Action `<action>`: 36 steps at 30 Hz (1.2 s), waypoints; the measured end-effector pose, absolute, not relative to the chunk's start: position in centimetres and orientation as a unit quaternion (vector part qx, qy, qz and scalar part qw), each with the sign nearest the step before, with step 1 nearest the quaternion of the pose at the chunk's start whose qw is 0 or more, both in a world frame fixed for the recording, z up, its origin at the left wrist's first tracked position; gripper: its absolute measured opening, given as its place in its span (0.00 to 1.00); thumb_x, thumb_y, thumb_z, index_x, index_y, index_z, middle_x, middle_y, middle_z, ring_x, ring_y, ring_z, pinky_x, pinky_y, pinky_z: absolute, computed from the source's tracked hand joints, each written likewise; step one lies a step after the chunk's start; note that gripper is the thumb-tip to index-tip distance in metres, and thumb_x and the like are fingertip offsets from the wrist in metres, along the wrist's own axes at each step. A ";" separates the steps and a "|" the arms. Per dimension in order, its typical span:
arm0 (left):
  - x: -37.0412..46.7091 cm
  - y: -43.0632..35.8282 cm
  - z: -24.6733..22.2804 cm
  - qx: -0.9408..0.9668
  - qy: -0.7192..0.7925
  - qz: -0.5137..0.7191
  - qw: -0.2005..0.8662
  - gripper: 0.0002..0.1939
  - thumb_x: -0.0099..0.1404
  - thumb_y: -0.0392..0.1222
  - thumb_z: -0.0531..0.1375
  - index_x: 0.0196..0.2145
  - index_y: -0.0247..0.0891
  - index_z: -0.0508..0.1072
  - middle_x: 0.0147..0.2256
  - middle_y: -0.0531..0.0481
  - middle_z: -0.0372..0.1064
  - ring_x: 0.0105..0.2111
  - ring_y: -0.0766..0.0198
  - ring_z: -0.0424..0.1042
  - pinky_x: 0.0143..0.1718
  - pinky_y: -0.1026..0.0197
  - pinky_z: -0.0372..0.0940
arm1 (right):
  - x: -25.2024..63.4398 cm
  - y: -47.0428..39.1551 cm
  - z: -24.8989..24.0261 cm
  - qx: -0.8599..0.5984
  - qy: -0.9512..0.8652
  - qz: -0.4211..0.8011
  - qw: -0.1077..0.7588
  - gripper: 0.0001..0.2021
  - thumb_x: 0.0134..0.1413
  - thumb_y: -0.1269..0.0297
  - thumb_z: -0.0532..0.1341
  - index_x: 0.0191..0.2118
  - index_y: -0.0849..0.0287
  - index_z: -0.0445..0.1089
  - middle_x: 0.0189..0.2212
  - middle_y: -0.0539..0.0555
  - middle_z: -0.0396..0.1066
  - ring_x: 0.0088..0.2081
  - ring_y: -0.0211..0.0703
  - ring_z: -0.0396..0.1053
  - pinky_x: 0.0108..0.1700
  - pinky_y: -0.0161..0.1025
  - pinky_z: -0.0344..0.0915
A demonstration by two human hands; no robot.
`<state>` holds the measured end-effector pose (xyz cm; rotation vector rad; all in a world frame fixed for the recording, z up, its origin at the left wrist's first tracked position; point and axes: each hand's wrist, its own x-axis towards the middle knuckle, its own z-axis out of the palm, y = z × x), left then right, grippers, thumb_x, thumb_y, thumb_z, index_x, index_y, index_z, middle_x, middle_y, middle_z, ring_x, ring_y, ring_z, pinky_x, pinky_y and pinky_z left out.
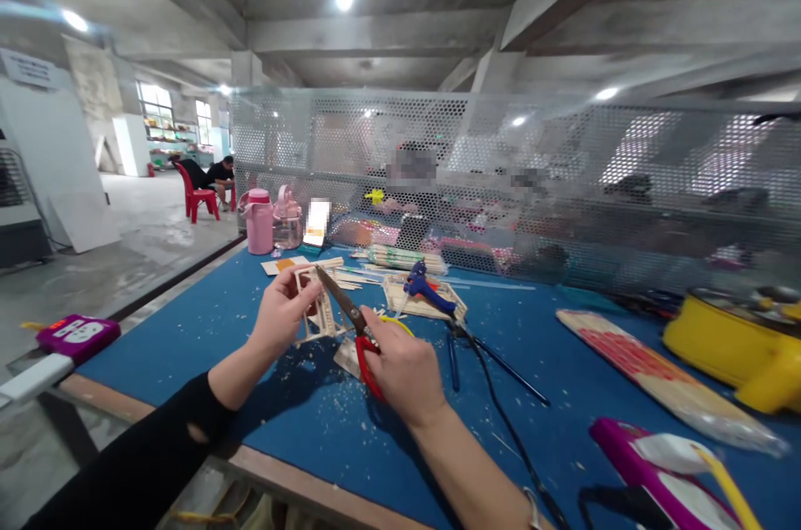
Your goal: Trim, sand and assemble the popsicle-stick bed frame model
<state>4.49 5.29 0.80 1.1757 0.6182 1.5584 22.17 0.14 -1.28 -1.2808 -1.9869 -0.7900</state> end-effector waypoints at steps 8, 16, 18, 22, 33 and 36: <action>4.3 5.4 1.0 0.485 0.259 0.645 0.531 0.20 0.47 0.45 0.67 0.37 0.36 0.70 0.26 0.54 0.68 0.24 0.70 0.67 0.24 0.68 0.64 | 21.8 0.5 -1.0 -0.514 -0.738 0.019 0.438 0.17 0.46 0.63 0.59 0.43 0.60 0.76 0.39 0.57 0.77 0.36 0.49 0.76 0.40 0.41 0.71; 4.3 5.5 0.9 0.486 0.245 0.646 0.535 0.18 0.47 0.43 0.67 0.36 0.35 0.70 0.26 0.53 0.68 0.24 0.70 0.67 0.24 0.68 0.63 | 21.3 0.4 -0.4 -0.519 -0.683 0.207 0.470 0.18 0.43 0.54 0.64 0.38 0.61 0.77 0.24 0.51 0.74 0.24 0.40 0.69 0.29 0.36 0.67; 4.2 5.4 0.9 0.492 0.247 0.645 0.530 0.18 0.47 0.42 0.67 0.36 0.35 0.70 0.26 0.53 0.68 0.24 0.70 0.66 0.23 0.67 0.63 | 21.5 0.4 -0.2 -0.520 -0.632 0.253 0.516 0.21 0.40 0.53 0.66 0.39 0.61 0.76 0.22 0.49 0.71 0.22 0.37 0.65 0.26 0.34 0.63; 4.2 5.4 0.7 0.513 0.238 0.640 0.520 0.16 0.49 0.42 0.66 0.35 0.35 0.69 0.27 0.53 0.67 0.25 0.69 0.66 0.25 0.66 0.64 | 21.3 0.6 0.4 -0.534 -0.528 0.247 0.612 0.25 0.28 0.56 0.72 0.37 0.62 0.73 0.20 0.48 0.68 0.21 0.35 0.62 0.23 0.34 0.59; 4.4 5.7 -0.7 0.584 0.233 0.604 0.490 0.13 0.52 0.41 0.64 0.35 0.36 0.68 0.30 0.51 0.68 0.27 0.67 0.67 0.28 0.65 0.66 | 17.8 3.2 1.6 -0.457 -0.524 0.374 0.614 0.25 0.25 0.61 0.72 0.37 0.58 0.67 0.21 0.46 0.70 0.24 0.38 0.67 0.27 0.34 0.63; 4.4 5.6 -0.8 0.598 0.243 0.624 0.441 0.14 0.52 0.40 0.64 0.36 0.36 0.69 0.31 0.50 0.69 0.28 0.67 0.69 0.29 0.64 0.66 | 17.2 2.8 0.7 -0.445 -0.520 0.386 0.618 0.24 0.28 0.62 0.70 0.38 0.57 0.65 0.23 0.45 0.70 0.24 0.36 0.67 0.29 0.34 0.63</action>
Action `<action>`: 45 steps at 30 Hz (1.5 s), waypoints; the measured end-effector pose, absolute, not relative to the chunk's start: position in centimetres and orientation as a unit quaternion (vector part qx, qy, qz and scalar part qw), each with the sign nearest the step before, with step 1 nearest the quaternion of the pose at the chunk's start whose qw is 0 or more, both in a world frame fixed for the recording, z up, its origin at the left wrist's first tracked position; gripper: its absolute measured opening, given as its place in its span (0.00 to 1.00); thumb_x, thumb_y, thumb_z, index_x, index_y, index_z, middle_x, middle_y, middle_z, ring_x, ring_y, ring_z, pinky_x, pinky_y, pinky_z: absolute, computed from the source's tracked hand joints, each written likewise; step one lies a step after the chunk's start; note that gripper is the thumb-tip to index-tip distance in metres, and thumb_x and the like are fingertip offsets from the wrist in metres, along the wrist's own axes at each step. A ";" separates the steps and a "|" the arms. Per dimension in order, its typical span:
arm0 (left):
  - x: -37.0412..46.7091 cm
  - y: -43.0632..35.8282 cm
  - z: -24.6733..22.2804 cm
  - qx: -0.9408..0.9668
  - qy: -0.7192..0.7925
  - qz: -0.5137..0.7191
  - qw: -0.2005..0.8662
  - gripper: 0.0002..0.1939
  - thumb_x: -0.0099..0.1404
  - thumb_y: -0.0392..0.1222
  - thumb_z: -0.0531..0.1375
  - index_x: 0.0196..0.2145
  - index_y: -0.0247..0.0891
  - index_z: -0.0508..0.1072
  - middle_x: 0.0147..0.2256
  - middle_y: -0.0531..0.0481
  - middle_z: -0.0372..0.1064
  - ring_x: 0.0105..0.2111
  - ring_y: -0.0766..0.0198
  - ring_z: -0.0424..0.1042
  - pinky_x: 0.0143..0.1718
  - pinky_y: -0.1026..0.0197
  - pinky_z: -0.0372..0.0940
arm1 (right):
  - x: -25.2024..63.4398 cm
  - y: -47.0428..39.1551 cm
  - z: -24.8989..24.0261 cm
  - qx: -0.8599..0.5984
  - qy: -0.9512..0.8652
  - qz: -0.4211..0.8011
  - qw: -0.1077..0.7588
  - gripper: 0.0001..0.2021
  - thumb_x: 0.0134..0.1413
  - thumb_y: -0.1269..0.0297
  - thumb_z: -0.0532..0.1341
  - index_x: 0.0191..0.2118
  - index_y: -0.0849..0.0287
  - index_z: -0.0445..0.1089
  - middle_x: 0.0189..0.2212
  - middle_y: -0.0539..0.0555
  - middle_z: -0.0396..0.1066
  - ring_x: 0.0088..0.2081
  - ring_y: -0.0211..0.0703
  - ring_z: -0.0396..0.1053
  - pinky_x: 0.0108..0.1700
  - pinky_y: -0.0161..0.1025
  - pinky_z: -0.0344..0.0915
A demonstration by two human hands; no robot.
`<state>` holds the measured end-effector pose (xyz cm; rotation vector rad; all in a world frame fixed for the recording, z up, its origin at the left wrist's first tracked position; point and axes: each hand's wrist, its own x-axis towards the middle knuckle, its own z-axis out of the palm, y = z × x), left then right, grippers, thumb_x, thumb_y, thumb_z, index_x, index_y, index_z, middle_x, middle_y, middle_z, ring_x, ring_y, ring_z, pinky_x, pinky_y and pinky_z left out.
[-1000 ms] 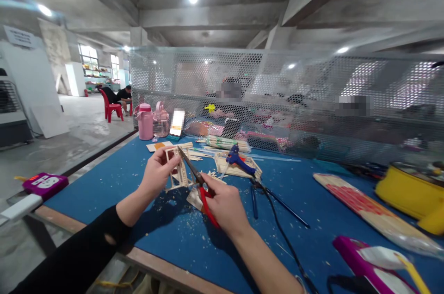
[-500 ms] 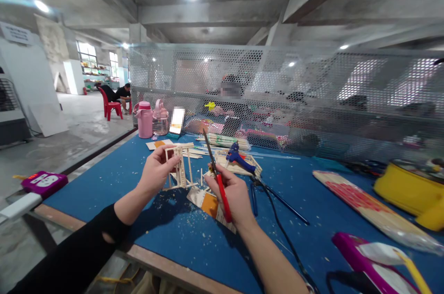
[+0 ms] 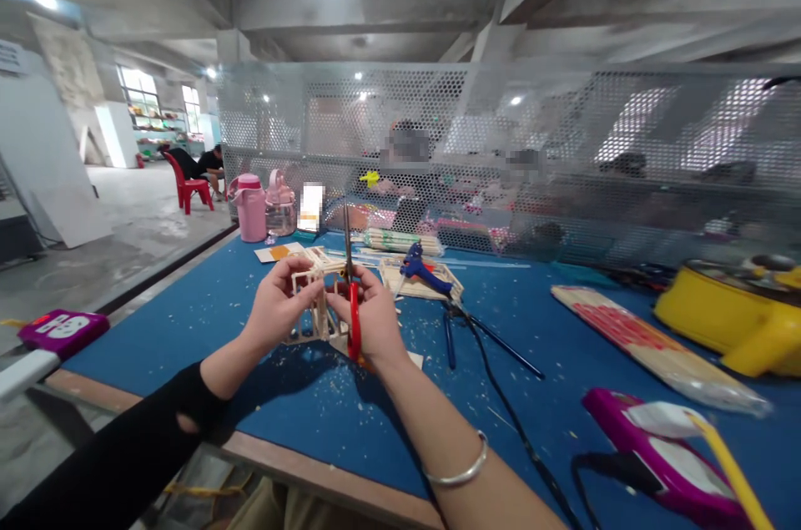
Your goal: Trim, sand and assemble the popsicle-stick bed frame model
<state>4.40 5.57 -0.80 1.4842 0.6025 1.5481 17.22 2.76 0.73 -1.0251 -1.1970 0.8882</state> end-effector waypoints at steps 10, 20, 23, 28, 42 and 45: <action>3.4 5.2 -0.3 0.650 0.295 0.651 0.259 0.06 0.58 0.42 0.61 0.29 0.38 0.77 0.29 0.48 0.75 0.29 0.63 0.72 0.33 0.62 0.66 | 16.6 1.9 0.1 -0.430 -0.520 0.397 0.623 0.22 0.30 0.66 0.69 0.37 0.57 0.65 0.22 0.44 0.67 0.23 0.34 0.63 0.27 0.33 0.60; 3.7 5.3 -0.3 0.558 0.244 0.630 0.482 0.18 0.50 0.42 0.66 0.40 0.36 0.73 0.28 0.51 0.71 0.27 0.67 0.69 0.29 0.66 0.65 | 16.8 2.2 0.0 -0.424 -0.526 0.386 0.628 0.22 0.32 0.61 0.69 0.38 0.57 0.65 0.22 0.45 0.68 0.24 0.37 0.66 0.29 0.35 0.63; 3.3 5.3 0.1 0.540 0.259 0.626 0.499 0.12 0.50 0.46 0.66 0.27 0.33 0.74 0.23 0.52 0.70 0.23 0.68 0.67 0.28 0.65 0.64 | 16.8 2.0 0.1 -0.427 -0.536 0.383 0.619 0.22 0.30 0.63 0.70 0.37 0.57 0.66 0.23 0.46 0.69 0.26 0.39 0.67 0.31 0.36 0.64; 3.1 5.4 0.7 0.522 0.257 0.625 0.521 0.16 0.48 0.49 0.67 0.28 0.33 0.75 0.24 0.50 0.71 0.23 0.67 0.68 0.28 0.63 0.66 | 17.0 1.9 0.0 -0.431 -0.538 0.375 0.620 0.22 0.30 0.65 0.70 0.38 0.58 0.66 0.25 0.48 0.70 0.27 0.39 0.68 0.33 0.37 0.64; 2.9 5.3 -0.7 0.557 0.250 0.584 0.535 0.13 0.48 0.43 0.67 0.31 0.34 0.74 0.26 0.51 0.71 0.24 0.69 0.67 0.28 0.64 0.64 | 17.1 2.1 -0.1 -0.493 -0.522 0.275 0.639 0.26 0.35 0.54 0.69 0.43 0.60 0.67 0.24 0.48 0.69 0.24 0.38 0.64 0.29 0.37 0.63; 2.8 5.3 -0.2 0.528 0.278 0.604 0.528 0.15 0.48 0.44 0.67 0.33 0.34 0.74 0.25 0.52 0.69 0.22 0.71 0.64 0.22 0.68 0.61 | 17.9 1.8 0.0 -0.521 -0.541 0.170 0.638 0.25 0.37 0.57 0.68 0.45 0.60 0.68 0.30 0.52 0.73 0.30 0.41 0.68 0.36 0.40 0.65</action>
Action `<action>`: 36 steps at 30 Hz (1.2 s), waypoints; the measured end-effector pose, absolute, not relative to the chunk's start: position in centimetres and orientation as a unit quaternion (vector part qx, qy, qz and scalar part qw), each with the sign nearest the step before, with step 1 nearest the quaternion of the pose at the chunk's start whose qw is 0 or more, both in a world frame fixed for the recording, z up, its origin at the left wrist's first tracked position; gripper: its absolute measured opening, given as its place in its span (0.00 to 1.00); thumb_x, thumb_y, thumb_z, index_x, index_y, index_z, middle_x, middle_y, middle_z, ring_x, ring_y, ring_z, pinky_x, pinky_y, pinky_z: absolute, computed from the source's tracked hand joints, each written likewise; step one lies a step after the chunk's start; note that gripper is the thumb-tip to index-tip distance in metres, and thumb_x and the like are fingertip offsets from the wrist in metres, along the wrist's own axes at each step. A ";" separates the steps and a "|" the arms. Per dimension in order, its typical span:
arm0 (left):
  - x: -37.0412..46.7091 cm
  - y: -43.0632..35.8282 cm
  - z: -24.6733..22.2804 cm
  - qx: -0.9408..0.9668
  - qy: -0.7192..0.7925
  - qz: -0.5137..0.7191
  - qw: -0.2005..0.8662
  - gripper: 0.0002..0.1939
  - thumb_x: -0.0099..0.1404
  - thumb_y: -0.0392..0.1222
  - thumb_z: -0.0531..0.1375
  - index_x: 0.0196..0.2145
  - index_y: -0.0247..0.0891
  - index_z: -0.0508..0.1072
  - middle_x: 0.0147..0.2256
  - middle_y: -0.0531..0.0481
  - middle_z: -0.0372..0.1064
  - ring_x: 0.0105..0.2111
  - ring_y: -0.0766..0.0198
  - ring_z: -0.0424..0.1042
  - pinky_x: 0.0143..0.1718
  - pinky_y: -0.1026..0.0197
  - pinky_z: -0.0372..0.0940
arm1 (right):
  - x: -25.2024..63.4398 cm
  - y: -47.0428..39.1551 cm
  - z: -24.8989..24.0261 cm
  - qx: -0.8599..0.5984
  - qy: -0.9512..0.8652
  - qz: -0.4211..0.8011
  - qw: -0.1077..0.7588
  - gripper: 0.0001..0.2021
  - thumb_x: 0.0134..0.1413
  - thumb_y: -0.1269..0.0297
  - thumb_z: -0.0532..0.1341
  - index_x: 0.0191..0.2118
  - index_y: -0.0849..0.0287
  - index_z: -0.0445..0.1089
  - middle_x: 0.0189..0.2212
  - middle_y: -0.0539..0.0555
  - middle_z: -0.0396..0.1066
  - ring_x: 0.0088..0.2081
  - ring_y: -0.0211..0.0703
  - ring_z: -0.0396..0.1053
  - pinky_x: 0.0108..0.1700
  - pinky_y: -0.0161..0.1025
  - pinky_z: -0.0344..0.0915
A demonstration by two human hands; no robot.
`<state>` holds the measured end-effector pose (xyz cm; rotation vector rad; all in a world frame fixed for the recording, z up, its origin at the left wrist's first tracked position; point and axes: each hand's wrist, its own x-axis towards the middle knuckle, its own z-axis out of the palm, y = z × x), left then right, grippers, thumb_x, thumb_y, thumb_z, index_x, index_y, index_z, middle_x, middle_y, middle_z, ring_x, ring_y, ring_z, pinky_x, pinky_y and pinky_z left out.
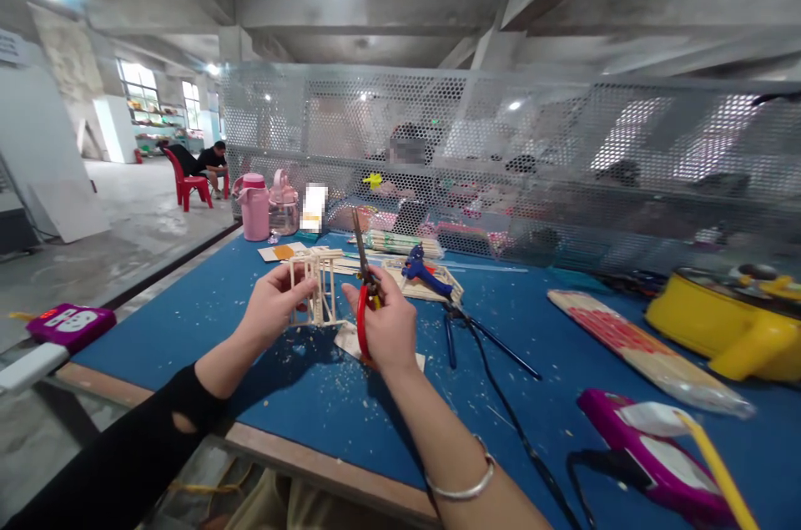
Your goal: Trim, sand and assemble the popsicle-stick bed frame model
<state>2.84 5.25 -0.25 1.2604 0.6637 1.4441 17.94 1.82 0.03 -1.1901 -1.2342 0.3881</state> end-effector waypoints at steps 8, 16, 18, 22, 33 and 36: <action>2.6 5.4 0.1 0.471 0.266 0.662 0.519 0.22 0.47 0.45 0.68 0.41 0.37 0.73 0.24 0.57 0.61 0.22 0.73 0.63 0.20 0.71 0.59 | 20.1 1.3 0.0 -0.492 -0.706 -0.280 0.426 0.18 0.49 0.68 0.56 0.47 0.58 0.73 0.33 0.55 0.74 0.37 0.47 0.70 0.42 0.41 0.66; 2.5 5.7 -0.1 0.453 0.252 0.639 0.568 0.17 0.49 0.42 0.67 0.38 0.40 0.74 0.29 0.55 0.67 0.26 0.71 0.67 0.23 0.70 0.62 | 19.3 1.0 -0.2 -0.508 -0.708 -0.364 0.327 0.17 0.51 0.68 0.57 0.48 0.58 0.72 0.29 0.54 0.73 0.34 0.43 0.68 0.36 0.36 0.61; 2.5 5.9 -0.2 0.442 0.244 0.636 0.584 0.17 0.49 0.42 0.67 0.39 0.41 0.75 0.31 0.54 0.69 0.27 0.72 0.67 0.24 0.70 0.62 | 19.1 0.9 -0.2 -0.510 -0.704 -0.369 0.330 0.17 0.51 0.68 0.57 0.48 0.59 0.72 0.29 0.54 0.74 0.34 0.43 0.69 0.35 0.36 0.60; 2.6 5.9 -0.2 0.418 0.230 0.633 0.609 0.17 0.46 0.41 0.69 0.36 0.40 0.76 0.31 0.54 0.70 0.27 0.72 0.67 0.25 0.70 0.63 | 19.1 0.8 -0.1 -0.510 -0.697 -0.377 0.334 0.17 0.50 0.69 0.57 0.46 0.58 0.73 0.29 0.53 0.74 0.33 0.42 0.70 0.34 0.34 0.59; 2.6 5.8 -0.1 0.413 0.232 0.629 0.616 0.19 0.43 0.43 0.71 0.36 0.39 0.76 0.30 0.53 0.72 0.27 0.71 0.69 0.25 0.70 0.63 | 19.3 0.9 -0.2 -0.485 -0.719 -0.335 0.369 0.18 0.48 0.72 0.56 0.46 0.61 0.74 0.28 0.53 0.77 0.28 0.40 0.72 0.29 0.33 0.62; 2.5 5.9 -0.1 0.415 0.229 0.631 0.614 0.20 0.43 0.44 0.71 0.35 0.39 0.76 0.31 0.53 0.72 0.27 0.71 0.69 0.25 0.70 0.63 | 19.3 1.2 -0.5 -0.482 -0.695 -0.246 0.472 0.18 0.47 0.72 0.55 0.45 0.60 0.74 0.27 0.52 0.77 0.25 0.38 0.71 0.30 0.32 0.65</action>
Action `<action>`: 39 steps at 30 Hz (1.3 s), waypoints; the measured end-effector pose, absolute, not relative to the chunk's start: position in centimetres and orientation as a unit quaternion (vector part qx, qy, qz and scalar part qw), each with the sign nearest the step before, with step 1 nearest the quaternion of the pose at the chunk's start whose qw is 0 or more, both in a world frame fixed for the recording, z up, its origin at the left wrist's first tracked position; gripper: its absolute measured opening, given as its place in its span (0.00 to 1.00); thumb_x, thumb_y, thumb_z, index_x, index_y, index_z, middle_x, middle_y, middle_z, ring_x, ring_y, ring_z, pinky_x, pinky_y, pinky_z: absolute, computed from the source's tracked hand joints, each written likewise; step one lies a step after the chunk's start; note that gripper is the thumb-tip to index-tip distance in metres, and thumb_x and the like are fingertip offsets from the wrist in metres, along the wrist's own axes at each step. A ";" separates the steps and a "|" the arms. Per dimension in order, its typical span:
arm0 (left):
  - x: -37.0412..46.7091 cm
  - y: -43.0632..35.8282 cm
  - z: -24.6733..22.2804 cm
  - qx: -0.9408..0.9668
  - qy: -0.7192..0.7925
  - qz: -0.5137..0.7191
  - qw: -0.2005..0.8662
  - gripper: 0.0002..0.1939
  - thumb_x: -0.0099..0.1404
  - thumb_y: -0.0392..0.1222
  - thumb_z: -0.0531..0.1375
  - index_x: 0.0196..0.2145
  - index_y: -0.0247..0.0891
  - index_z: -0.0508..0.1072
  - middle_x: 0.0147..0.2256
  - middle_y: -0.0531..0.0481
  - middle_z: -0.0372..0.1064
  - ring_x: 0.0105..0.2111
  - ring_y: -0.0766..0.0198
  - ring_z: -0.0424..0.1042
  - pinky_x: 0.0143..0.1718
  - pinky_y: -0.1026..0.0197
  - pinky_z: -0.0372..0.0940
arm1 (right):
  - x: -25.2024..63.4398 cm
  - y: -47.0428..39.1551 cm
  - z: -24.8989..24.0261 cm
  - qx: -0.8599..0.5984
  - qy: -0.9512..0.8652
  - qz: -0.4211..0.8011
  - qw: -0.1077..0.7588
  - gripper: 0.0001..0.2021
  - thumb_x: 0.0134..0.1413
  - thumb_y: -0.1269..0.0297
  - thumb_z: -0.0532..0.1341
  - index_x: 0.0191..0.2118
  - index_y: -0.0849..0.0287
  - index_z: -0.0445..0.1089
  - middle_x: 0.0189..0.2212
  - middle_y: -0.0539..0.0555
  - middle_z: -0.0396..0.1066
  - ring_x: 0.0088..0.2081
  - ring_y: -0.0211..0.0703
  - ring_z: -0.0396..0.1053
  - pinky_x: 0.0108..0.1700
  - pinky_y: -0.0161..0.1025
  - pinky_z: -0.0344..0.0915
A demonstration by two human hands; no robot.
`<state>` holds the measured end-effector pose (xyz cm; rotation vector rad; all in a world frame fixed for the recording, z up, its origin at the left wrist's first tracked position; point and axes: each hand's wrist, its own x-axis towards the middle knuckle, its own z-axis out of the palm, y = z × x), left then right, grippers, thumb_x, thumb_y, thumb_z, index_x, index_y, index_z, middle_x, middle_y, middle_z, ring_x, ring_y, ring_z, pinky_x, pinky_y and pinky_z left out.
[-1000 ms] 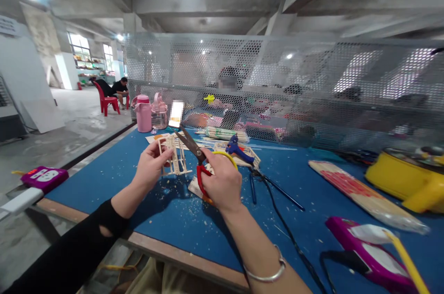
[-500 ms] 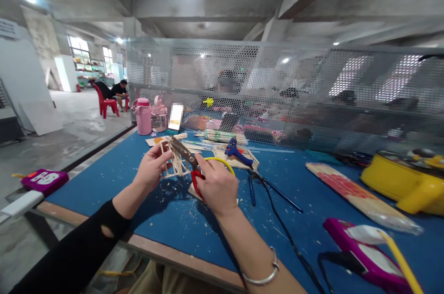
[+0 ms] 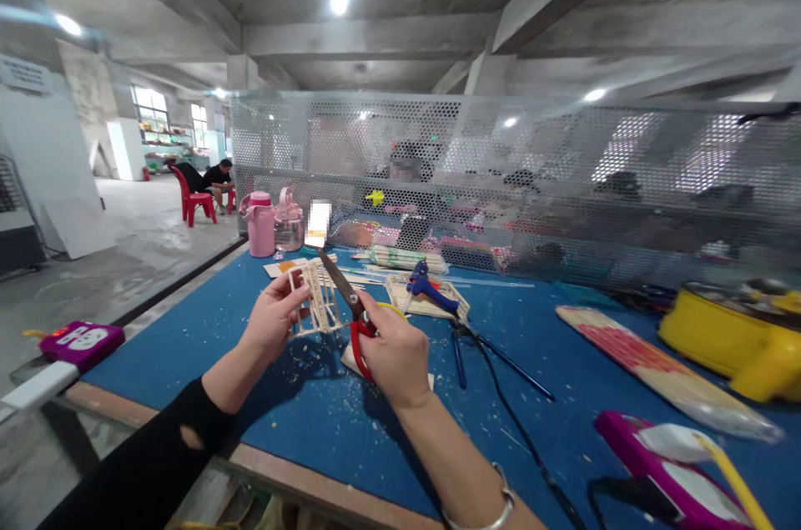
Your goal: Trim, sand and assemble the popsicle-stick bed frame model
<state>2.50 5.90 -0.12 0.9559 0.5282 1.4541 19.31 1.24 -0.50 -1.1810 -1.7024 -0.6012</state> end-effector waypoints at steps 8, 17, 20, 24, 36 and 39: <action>2.7 5.4 0.0 0.448 0.239 0.608 0.610 0.21 0.40 0.48 0.71 0.32 0.36 0.74 0.27 0.53 0.71 0.25 0.71 0.67 0.25 0.68 0.63 | 18.7 1.8 -0.3 -0.493 -0.542 0.149 0.665 0.17 0.38 0.61 0.66 0.39 0.59 0.72 0.28 0.53 0.75 0.27 0.43 0.70 0.32 0.40 0.68; 3.0 4.7 -0.8 0.604 0.277 0.581 0.471 0.13 0.46 0.45 0.69 0.26 0.34 0.72 0.23 0.53 0.69 0.21 0.71 0.65 0.24 0.67 0.61 | 16.9 1.0 0.2 -0.451 -0.553 0.280 0.642 0.20 0.33 0.60 0.69 0.37 0.59 0.68 0.20 0.47 0.70 0.19 0.36 0.65 0.26 0.36 0.66; 2.9 4.7 -1.0 0.606 0.301 0.585 0.446 0.12 0.48 0.45 0.67 0.26 0.33 0.75 0.23 0.51 0.71 0.22 0.69 0.67 0.26 0.66 0.63 | 16.8 1.0 0.2 -0.446 -0.548 0.292 0.645 0.21 0.31 0.62 0.69 0.37 0.58 0.68 0.20 0.47 0.71 0.20 0.37 0.65 0.27 0.37 0.66; 2.7 4.6 -0.8 0.612 0.284 0.580 0.458 0.12 0.51 0.45 0.65 0.30 0.32 0.77 0.21 0.50 0.71 0.21 0.68 0.67 0.26 0.64 0.65 | 16.9 1.2 0.3 -0.440 -0.540 0.300 0.652 0.21 0.31 0.63 0.69 0.38 0.58 0.68 0.22 0.48 0.72 0.23 0.38 0.68 0.30 0.37 0.67; 2.4 4.8 -1.1 0.667 0.266 0.525 0.457 0.18 0.48 0.41 0.67 0.38 0.34 0.74 0.32 0.47 0.73 0.29 0.66 0.69 0.34 0.62 0.65 | 17.2 1.1 0.3 -0.441 -0.530 0.316 0.652 0.19 0.32 0.63 0.68 0.37 0.58 0.69 0.23 0.48 0.72 0.26 0.40 0.70 0.34 0.39 0.68; 0.9 5.3 -1.0 0.692 0.262 0.496 0.454 0.14 0.50 0.41 0.66 0.35 0.34 0.75 0.34 0.46 0.74 0.32 0.64 0.71 0.36 0.61 0.65 | 17.7 1.1 0.4 -0.445 -0.527 0.321 0.650 0.19 0.32 0.61 0.68 0.37 0.58 0.69 0.23 0.49 0.72 0.23 0.38 0.68 0.29 0.37 0.67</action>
